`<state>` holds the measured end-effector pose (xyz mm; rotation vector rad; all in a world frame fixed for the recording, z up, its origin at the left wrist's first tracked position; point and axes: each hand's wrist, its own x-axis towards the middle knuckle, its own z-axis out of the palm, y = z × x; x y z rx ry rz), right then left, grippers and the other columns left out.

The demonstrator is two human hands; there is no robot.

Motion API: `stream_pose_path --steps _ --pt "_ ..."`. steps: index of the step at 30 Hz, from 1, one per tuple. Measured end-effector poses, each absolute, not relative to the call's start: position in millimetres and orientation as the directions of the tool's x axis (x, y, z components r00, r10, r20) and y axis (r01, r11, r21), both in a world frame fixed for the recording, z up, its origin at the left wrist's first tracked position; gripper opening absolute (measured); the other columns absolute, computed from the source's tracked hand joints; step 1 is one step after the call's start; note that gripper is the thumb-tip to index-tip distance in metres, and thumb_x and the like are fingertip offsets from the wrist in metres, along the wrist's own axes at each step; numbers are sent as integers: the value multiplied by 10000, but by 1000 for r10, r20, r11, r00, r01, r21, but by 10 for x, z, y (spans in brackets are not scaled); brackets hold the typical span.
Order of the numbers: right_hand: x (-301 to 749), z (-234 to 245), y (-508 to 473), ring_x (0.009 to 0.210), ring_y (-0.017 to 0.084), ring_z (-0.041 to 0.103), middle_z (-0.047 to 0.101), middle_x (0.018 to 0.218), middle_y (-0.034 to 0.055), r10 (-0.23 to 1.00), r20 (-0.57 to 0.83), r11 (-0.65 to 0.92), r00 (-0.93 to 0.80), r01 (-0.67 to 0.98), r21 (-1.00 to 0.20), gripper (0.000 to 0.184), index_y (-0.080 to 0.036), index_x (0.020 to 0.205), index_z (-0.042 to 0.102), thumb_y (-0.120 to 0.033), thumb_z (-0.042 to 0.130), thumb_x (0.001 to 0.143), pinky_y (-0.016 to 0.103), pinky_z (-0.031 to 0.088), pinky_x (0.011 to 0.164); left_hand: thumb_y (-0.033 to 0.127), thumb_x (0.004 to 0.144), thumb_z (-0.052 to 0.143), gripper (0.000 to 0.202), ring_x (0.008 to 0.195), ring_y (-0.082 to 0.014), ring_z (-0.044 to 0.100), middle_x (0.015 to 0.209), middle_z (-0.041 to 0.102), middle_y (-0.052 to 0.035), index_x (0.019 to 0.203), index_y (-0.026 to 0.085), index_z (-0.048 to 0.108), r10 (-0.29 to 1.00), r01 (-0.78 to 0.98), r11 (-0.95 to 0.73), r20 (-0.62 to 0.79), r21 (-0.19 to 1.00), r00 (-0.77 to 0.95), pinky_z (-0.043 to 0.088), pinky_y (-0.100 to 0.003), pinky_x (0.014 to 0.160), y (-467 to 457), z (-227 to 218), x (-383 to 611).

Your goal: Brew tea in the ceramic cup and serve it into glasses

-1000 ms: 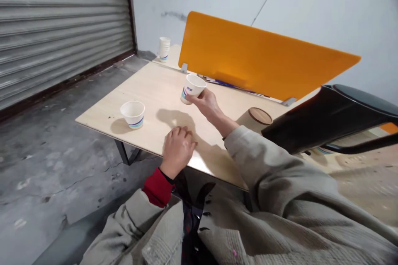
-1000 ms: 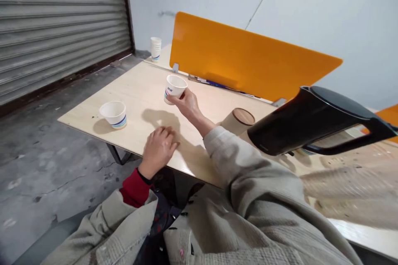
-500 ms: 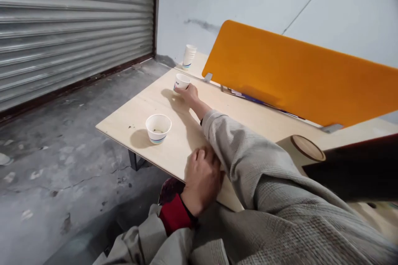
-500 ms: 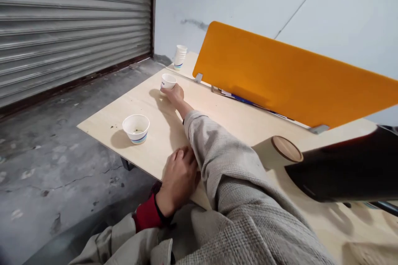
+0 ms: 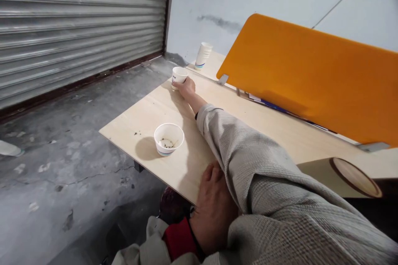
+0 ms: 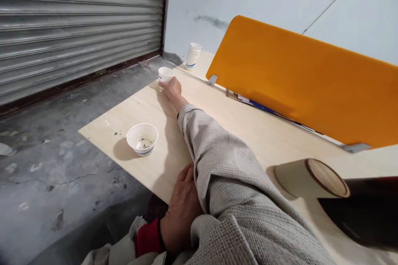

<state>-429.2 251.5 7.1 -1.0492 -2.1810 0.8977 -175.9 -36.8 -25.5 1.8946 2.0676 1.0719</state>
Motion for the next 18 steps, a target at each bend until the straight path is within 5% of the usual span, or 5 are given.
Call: stream_pose_path --steps 12,18 --pt "-4435 -10 2581 1294 322 738 783 1405 161 814 190 468 -549 426 -774 495 -161 1326 716 -380 837 898 436 570 1101 84 968 536 761 1572 -237 551 1678 634 -39 1699 294 524 870 783 -90 431 616 -239 398 -437 1398 -435 -219 -1777" --pt "-4500 -30 2582 1260 317 747 785 1395 151 829 158 438 -537 446 -781 539 -185 1364 718 -435 819 898 457 566 1093 136 1003 553 743 1636 -276 498 1739 562 -69 1734 252 482 876 818 -82 433 569 -214 419 -466 1398 -493 -193 -1800"
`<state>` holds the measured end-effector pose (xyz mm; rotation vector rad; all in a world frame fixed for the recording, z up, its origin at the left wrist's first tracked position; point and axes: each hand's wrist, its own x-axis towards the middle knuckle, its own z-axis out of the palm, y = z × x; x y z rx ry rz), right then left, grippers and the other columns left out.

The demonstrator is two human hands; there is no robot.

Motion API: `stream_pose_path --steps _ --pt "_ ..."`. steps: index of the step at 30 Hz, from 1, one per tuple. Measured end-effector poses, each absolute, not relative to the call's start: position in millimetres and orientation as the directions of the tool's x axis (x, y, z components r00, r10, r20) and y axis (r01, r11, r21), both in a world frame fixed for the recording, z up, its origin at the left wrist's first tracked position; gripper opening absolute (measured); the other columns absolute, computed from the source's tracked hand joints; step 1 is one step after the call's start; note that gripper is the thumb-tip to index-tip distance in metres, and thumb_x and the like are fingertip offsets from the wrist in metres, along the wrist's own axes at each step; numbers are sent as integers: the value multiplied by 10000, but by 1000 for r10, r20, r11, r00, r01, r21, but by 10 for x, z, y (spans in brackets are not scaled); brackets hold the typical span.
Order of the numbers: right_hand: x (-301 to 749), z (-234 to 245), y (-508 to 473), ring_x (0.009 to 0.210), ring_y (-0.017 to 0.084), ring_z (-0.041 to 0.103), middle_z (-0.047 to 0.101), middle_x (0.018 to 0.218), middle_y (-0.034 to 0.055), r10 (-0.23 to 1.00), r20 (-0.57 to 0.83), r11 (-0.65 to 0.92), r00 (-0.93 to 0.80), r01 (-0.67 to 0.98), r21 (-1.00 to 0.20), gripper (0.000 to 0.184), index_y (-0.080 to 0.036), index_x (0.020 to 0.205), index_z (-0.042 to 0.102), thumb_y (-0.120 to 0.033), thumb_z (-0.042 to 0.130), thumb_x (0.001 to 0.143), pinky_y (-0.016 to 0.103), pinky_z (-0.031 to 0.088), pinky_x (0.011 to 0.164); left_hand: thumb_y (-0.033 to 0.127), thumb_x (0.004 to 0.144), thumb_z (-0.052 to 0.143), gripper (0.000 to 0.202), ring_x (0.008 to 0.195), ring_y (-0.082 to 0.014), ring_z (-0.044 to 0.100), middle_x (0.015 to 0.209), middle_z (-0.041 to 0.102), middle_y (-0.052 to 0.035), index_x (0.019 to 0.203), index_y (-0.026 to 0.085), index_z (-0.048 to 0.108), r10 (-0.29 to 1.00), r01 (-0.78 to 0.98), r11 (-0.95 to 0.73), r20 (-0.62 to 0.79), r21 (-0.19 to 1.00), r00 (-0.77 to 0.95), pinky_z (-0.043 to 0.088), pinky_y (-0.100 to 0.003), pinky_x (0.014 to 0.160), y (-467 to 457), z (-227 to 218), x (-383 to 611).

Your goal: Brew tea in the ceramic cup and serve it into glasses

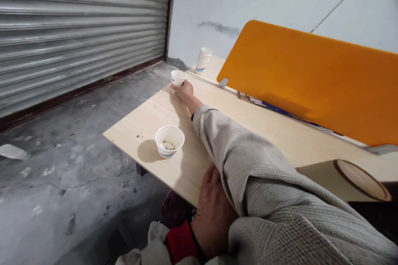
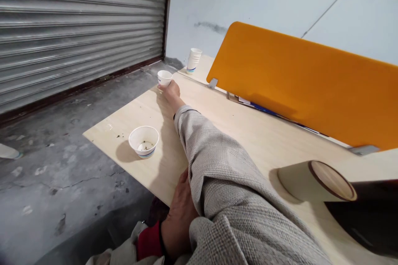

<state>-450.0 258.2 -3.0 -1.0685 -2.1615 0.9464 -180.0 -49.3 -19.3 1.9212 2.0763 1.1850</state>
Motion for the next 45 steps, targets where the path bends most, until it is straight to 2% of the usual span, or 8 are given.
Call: stream_pose_path --steps 12,18,21,27,30,33,38,45 --pt "-4445 64 2456 1272 316 741 786 1404 155 839 126 410 -529 463 -786 483 -186 1307 716 -409 853 901 436 551 1104 150 1005 539 705 1580 -281 534 1725 582 -61 1703 246 522 858 812 -73 452 580 -245 437 -463 1376 -474 -279 -1772" --pt "-4177 220 2430 1395 303 661 643 1599 199 855 64 341 -514 465 -817 760 -126 1490 590 -170 864 783 427 520 1175 260 1048 578 385 1341 -287 629 1426 757 -99 1391 245 753 919 832 -36 346 554 -191 522 -451 1270 -385 -228 -1788" --pt "-3800 324 2348 1374 283 674 637 1583 219 815 69 342 -575 382 -859 702 -91 1489 579 -154 788 822 399 536 1162 365 1053 636 329 1306 -320 626 1375 748 -131 1291 174 760 931 873 -27 330 487 -156 557 -491 1200 -384 -214 -1798" --pt "-2769 565 1867 1469 326 619 656 1596 149 392 106 307 -914 21 -951 769 -253 1513 609 -657 802 888 545 512 1223 415 1073 661 331 1392 -325 617 1460 730 -123 1245 158 779 916 912 -24 375 408 -143 523 -490 1214 -417 -159 -1814" --pt "-2477 590 1581 1580 369 518 556 1707 162 68 20 282 -997 0 -959 1039 -287 1588 554 -699 951 721 594 444 1288 442 1053 708 368 1395 -323 615 1461 731 -119 1262 146 773 903 916 1 392 400 -173 520 -494 1207 -427 -139 -1805" --pt "-2441 487 1358 1614 389 471 495 1742 190 -84 -35 304 -996 8 -953 1160 -253 1587 546 -625 1051 611 584 421 1307 428 1058 702 364 1411 -326 609 1473 728 -111 1278 148 774 900 922 14 396 388 -180 523 -499 1192 -436 -149 -1793" --pt "-2557 253 1131 1323 324 686 736 1405 130 -27 -5 273 -1000 -3 -962 959 -204 1383 642 -586 1052 605 515 557 1167 403 1060 690 388 1432 -332 600 1432 749 -118 1343 147 760 912 925 43 362 378 -191 514 -498 1199 -450 -152 -1783" --pt "-2689 183 1119 1093 266 739 805 1185 84 202 67 274 -977 -10 -962 760 -209 1190 685 -568 1031 617 423 614 989 411 1040 712 363 1382 -325 597 1414 730 -131 1290 157 777 902 916 31 384 399 -198 529 -496 1173 -466 -149 -1787"
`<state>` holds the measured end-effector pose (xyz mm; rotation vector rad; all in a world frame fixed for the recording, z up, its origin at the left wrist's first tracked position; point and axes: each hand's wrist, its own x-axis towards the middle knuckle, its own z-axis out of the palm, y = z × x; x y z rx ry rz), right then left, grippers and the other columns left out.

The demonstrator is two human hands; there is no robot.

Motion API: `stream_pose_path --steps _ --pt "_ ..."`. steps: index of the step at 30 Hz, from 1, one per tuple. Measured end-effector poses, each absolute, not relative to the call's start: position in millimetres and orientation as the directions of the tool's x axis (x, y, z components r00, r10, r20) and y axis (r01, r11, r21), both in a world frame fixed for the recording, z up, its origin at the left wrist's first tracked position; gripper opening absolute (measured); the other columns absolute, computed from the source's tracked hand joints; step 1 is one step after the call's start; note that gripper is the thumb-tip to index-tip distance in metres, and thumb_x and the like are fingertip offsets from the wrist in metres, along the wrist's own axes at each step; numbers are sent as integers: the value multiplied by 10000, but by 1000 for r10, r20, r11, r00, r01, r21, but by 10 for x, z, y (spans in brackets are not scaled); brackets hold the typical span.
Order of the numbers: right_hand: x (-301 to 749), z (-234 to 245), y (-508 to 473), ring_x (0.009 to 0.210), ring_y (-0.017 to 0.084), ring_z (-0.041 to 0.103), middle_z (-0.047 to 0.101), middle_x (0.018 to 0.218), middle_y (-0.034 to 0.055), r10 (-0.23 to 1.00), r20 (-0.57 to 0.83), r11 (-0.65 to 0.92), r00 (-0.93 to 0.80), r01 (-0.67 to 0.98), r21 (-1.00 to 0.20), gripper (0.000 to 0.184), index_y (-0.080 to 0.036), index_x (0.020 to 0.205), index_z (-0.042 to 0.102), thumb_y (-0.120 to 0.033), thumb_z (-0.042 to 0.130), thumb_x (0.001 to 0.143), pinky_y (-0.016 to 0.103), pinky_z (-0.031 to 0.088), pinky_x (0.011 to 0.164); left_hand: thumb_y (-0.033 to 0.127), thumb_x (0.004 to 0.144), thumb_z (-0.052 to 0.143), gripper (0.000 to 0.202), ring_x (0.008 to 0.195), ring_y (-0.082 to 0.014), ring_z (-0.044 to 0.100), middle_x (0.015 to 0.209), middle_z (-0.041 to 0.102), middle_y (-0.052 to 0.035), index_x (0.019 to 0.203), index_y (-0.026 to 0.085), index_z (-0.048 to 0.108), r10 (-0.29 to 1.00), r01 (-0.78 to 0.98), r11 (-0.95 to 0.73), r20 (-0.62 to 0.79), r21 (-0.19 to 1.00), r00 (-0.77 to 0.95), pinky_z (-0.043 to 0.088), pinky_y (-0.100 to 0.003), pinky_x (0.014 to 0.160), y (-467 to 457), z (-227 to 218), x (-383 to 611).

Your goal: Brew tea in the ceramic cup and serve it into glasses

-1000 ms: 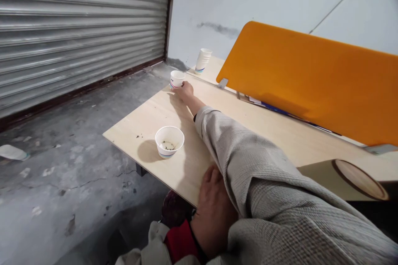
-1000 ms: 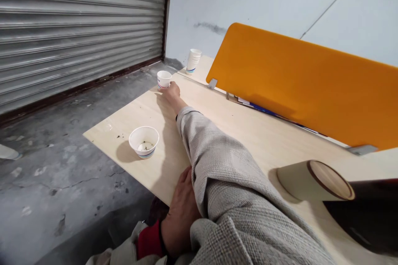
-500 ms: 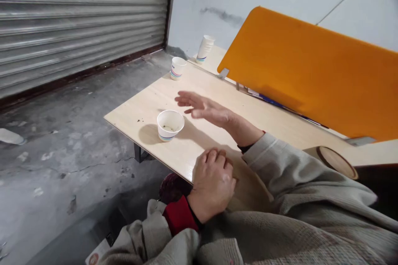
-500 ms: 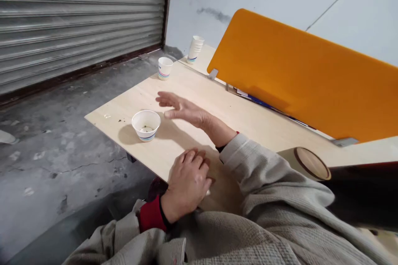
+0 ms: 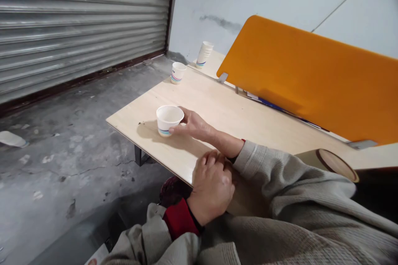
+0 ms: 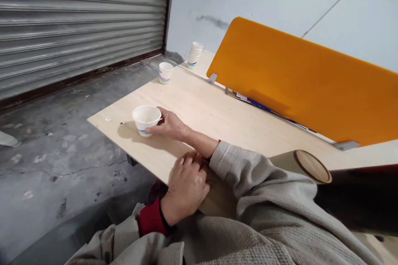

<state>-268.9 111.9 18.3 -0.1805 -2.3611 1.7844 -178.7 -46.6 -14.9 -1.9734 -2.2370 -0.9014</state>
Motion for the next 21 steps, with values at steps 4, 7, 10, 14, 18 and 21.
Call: stream_pose_path --steps 4,7,10,14,18,21 --pt "-3149 134 1491 1184 309 733 808 1254 126 426 188 326 -885 -44 -944 765 -201 1203 687 -543 1022 606 483 594 1071 388 1039 700 325 1307 -314 624 1460 717 -132 1232 146 799 919 923 -24 373 385 -131 542 -489 1166 -438 -156 -1817" --pt "-3600 94 1841 1254 332 719 799 1318 149 546 240 367 -803 -29 -930 691 -174 1228 697 -413 984 646 506 576 1121 370 1044 693 303 1276 -307 632 1402 743 -113 1235 156 790 933 898 -13 328 439 -146 568 -474 1134 -401 -142 -1829" --pt "-3981 58 2076 1275 341 715 806 1321 138 623 244 406 -743 40 -913 587 -184 1217 716 -339 935 695 527 578 1121 377 1040 701 315 1287 -315 618 1359 748 -123 1240 144 774 930 881 -21 333 473 -157 559 -476 1163 -382 -156 -1837" --pt "-4304 -22 2184 1252 334 727 810 1315 136 665 255 428 -702 78 -901 535 -193 1217 722 -319 903 730 535 582 1116 337 1050 662 281 1293 -313 597 1365 742 -143 1241 162 770 896 881 -83 421 465 -138 513 -478 1236 -378 -242 -1852" --pt "-4445 -102 2220 1241 319 726 809 1301 123 687 271 425 -674 70 -903 517 -207 1217 718 -358 889 753 518 591 1101 273 1061 611 265 1283 -295 603 1310 761 -117 1252 192 777 897 838 -70 402 541 -185 504 -450 1256 -366 -271 -1832" --pt "-4476 -129 2244 1234 307 717 808 1267 111 694 277 432 -665 75 -899 493 -209 1195 709 -376 880 764 495 594 1081 257 1076 574 278 1272 -283 613 1290 771 -104 1258 215 781 904 798 -67 374 599 -205 503 -442 1260 -361 -243 -1814"
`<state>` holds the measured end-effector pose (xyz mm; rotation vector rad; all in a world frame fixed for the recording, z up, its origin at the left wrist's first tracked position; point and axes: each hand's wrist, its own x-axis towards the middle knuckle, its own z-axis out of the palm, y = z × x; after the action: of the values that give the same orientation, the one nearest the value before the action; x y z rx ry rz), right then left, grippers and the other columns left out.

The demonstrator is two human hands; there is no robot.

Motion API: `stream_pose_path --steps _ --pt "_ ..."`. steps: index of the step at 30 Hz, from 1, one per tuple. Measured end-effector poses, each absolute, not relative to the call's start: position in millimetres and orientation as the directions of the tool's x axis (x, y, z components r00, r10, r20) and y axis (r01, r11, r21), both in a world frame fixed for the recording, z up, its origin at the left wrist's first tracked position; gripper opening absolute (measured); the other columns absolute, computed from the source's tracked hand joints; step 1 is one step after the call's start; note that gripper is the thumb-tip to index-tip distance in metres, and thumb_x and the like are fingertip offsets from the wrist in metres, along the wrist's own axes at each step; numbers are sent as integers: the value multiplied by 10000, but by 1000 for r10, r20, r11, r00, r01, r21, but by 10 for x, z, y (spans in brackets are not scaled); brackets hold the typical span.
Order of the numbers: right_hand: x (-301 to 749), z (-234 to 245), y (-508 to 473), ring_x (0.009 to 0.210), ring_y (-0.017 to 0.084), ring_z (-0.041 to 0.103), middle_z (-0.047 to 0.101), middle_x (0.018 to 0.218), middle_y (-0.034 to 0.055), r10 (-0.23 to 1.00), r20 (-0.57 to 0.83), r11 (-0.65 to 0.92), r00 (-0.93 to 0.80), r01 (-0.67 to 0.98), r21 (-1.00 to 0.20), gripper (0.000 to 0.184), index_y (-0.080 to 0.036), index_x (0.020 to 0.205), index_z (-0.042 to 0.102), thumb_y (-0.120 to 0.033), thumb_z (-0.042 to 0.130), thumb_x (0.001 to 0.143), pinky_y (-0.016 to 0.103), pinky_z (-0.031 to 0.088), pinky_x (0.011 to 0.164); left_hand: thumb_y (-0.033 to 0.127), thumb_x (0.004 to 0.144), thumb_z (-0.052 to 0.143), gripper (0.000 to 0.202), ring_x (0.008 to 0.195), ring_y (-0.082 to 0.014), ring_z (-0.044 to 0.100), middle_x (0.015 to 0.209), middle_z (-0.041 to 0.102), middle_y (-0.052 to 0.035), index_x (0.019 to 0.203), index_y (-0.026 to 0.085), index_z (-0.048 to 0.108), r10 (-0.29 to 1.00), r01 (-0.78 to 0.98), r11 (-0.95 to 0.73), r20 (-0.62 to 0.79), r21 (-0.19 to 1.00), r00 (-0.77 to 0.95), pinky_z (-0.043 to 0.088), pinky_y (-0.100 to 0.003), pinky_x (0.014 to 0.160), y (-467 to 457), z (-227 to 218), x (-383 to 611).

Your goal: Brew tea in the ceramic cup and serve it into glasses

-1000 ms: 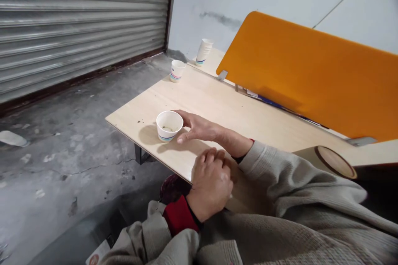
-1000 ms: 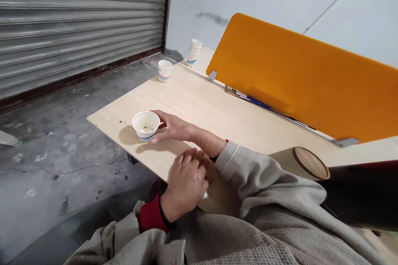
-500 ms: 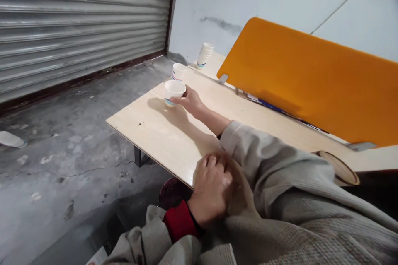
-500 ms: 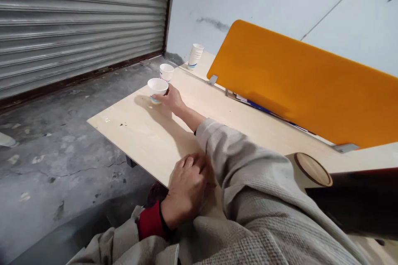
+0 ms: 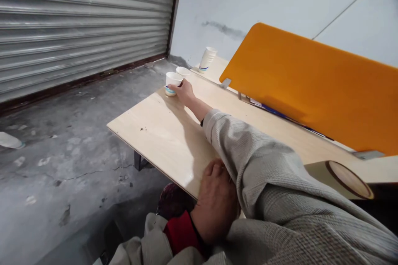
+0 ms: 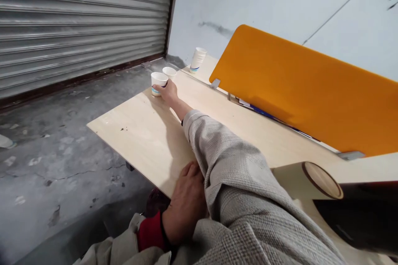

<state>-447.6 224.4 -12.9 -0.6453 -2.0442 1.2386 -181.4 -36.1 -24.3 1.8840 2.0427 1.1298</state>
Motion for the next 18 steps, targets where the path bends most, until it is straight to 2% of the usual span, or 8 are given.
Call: stream_pose_path --steps 5,10,18 --pt "-4465 -129 2257 1168 298 704 804 1175 97 716 287 460 -637 121 -879 421 -218 1119 686 -385 875 782 466 585 1041 264 1079 565 300 1309 -284 610 1317 775 -97 1276 216 786 906 773 -70 364 631 -215 493 -434 1276 -350 -226 -1814" --pt "-4450 -121 2249 1006 247 686 780 1101 86 738 256 473 -625 206 -857 354 -216 1014 644 -394 863 800 441 576 996 274 1074 560 377 1364 -290 600 1423 764 -91 1391 234 761 909 770 -60 354 635 -221 491 -439 1286 -348 -206 -1821" --pt "-4456 -118 2207 1043 246 696 772 1169 106 727 256 488 -638 218 -845 325 -208 1063 634 -357 819 841 407 556 988 254 1071 553 393 1374 -283 609 1450 768 -79 1405 249 758 926 791 -40 320 610 -200 482 -425 1296 -380 -107 -1841"
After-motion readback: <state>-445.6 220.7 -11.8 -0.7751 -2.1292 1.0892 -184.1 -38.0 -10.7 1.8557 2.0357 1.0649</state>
